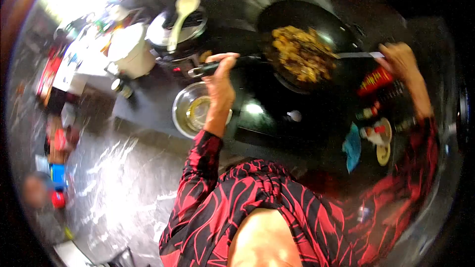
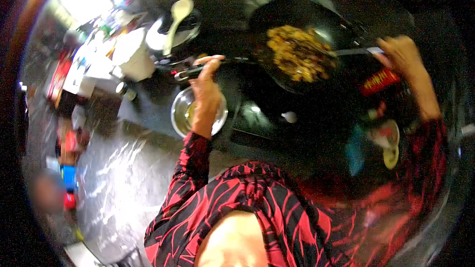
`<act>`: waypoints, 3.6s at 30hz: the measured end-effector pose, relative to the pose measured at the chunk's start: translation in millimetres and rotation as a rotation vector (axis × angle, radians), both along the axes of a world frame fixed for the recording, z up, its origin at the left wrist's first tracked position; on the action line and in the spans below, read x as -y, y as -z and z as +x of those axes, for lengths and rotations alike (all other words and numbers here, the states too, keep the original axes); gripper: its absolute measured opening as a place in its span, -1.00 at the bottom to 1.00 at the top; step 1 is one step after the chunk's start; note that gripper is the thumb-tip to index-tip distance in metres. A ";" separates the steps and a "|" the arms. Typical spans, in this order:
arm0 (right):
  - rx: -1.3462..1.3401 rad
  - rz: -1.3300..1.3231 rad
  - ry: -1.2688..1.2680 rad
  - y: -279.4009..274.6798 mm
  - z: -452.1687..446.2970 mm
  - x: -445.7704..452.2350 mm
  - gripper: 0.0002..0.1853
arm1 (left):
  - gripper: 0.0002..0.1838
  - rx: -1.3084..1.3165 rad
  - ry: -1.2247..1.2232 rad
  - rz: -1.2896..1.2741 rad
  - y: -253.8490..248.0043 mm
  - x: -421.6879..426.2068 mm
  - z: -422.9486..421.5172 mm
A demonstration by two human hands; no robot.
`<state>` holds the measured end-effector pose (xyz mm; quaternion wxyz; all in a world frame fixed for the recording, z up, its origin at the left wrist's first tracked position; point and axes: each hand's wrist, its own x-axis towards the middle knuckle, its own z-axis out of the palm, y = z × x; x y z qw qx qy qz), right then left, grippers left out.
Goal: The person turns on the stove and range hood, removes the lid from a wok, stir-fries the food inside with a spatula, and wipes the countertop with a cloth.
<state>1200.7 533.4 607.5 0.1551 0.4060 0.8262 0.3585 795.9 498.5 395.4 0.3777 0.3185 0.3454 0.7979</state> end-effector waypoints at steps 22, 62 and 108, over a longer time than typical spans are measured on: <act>-0.258 0.123 0.145 113.1 -94.5 4.0 -0.62 | -0.91 -0.117 0.010 -0.004 3.8 10.2 13.2; -0.028 0.277 0.044 61.5 -38.1 -13.3 -0.65 | -0.86 -0.060 0.072 -0.070 -4.9 17.4 11.5; -0.555 -0.004 0.414 59.8 -87.0 20.8 -0.52 | -0.90 -0.158 -0.035 -0.014 -3.4 20.3 11.8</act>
